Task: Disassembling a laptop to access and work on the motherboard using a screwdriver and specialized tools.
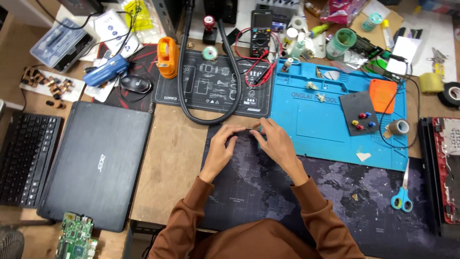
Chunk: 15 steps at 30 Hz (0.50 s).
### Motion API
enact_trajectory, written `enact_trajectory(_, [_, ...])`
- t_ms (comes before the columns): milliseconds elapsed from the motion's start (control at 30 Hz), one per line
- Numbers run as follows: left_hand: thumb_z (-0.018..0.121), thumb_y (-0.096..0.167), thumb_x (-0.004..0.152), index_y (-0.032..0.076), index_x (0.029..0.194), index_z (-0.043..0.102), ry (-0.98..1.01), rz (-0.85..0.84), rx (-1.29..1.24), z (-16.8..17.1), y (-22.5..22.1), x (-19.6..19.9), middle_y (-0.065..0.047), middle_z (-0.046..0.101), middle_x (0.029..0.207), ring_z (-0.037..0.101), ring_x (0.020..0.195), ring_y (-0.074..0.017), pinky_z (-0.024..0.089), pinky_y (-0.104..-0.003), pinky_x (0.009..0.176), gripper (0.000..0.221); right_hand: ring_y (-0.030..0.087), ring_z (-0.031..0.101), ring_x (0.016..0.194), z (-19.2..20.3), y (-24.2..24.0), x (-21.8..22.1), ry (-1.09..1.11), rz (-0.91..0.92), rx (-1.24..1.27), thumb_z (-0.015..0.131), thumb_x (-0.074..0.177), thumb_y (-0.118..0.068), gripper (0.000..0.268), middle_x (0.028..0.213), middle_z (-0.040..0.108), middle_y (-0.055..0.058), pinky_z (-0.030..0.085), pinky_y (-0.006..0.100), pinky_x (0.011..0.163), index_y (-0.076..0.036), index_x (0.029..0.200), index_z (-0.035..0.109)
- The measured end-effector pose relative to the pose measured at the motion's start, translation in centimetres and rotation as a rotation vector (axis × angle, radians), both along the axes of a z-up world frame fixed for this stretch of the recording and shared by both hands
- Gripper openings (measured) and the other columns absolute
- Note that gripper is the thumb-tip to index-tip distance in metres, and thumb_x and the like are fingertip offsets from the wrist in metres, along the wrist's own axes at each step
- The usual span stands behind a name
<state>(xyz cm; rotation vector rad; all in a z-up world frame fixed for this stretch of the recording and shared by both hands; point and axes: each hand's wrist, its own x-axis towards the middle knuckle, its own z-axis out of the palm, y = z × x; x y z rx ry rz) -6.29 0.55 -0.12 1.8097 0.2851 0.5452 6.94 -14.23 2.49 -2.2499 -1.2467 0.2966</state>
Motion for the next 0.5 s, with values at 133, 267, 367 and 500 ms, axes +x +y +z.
enact_trajectory(133, [0.064,-0.009,0.091,0.017,0.106,0.079,0.030,0.050,0.023,-1.2,1.8,-1.7,-0.002,0.066,0.100,0.068,0.094,-0.0215,0.057,-0.033,0.085,0.033,0.037,0.070,0.081,-1.7,3.1,-1.4,0.089,0.058,0.103,0.071,0.095,-0.016,0.016,0.087,0.060,0.012,0.059,0.043,0.064,-0.008,0.108,0.065])
enact_trajectory(267, [0.063,-0.009,0.092,0.016,0.107,0.077,0.061,0.088,-0.031,-0.6,4.2,-4.6,-0.003,0.063,0.093,0.066,0.087,-0.0172,0.056,-0.029,0.077,0.032,0.032,0.070,0.079,-1.8,7.4,-4.2,0.169,0.193,0.127,0.073,0.087,-0.011,0.022,0.084,0.062,0.010,0.058,0.044,0.068,-0.016,0.107,0.066])
enact_trajectory(367, [0.063,-0.005,0.093,0.015,0.110,0.075,0.044,0.151,-0.020,-0.4,6.4,-7.8,-0.006,0.064,0.091,0.066,0.085,-0.0196,0.056,-0.030,0.077,0.029,0.033,0.070,0.084,-2.4,10.6,-6.4,0.199,0.299,0.077,0.070,0.087,-0.009,0.024,0.088,0.061,0.008,0.058,0.043,0.072,-0.017,0.108,0.062])
enact_trajectory(500, [0.068,0.006,0.094,0.013,0.114,0.073,0.099,0.270,0.020,0.0,9.4,-13.2,-0.009,0.063,0.091,0.059,0.082,-0.0171,0.053,-0.030,0.072,0.022,0.039,0.070,0.093,-1.1,14.8,-9.7,0.235,0.455,-0.011,0.066,0.093,-0.016,0.020,0.095,0.065,0.013,0.059,0.047,0.076,-0.014,0.112,0.061])
